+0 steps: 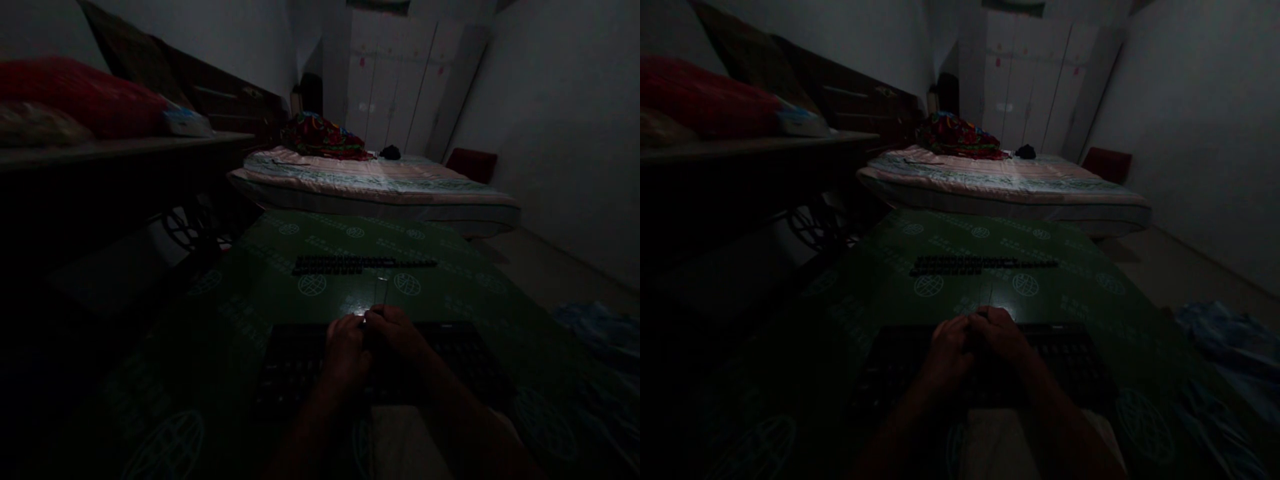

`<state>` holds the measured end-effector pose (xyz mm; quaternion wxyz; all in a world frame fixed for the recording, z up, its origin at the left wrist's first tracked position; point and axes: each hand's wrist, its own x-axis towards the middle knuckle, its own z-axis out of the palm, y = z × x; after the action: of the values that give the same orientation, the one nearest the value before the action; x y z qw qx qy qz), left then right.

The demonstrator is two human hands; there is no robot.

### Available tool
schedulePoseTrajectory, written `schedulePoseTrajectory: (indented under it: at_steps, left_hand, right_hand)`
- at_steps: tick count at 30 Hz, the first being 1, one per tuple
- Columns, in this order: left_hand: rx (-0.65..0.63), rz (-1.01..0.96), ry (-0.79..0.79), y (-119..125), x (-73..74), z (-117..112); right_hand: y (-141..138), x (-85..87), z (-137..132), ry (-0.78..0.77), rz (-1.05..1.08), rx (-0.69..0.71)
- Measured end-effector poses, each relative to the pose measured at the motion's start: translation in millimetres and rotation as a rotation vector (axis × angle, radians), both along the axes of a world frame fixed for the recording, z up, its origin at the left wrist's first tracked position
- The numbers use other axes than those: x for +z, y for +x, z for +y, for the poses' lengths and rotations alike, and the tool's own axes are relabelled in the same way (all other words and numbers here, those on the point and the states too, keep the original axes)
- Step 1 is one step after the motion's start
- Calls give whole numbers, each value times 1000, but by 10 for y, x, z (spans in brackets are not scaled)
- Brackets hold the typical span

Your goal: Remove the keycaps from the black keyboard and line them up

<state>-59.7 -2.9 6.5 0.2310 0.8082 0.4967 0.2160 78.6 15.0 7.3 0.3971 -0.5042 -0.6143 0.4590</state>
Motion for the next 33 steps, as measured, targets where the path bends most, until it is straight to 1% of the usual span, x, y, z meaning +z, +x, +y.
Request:
schedulePoseTrajectory:
  at_steps: [5, 11, 16, 20, 25, 30, 33]
  left_hand:
    - [-5, -24, 49, -6, -49, 2]
    - [5, 1, 38, 3, -105, -24]
    - [-15, 16, 42, 0, -59, -58]
    - [-33, 28, 36, -6, -14, -82]
    - [-44, 40, 42, -8, -19, -93]
    - [-53, 42, 23, -13, 10, -81]
    - [-43, 40, 3, -18, 30, -83]
  right_hand:
    - [14, -27, 6, -24, -9, 6]
    - [24, -40, -24, -38, 19, -12]
    - [24, -16, -45, -72, 60, 8]
    - [40, -55, -34, -57, 53, -5]
    - [61, -90, -17, -65, 42, 6]
    - [55, -54, -23, -74, 62, -25]
    - [46, -36, -36, -94, 116, -6]
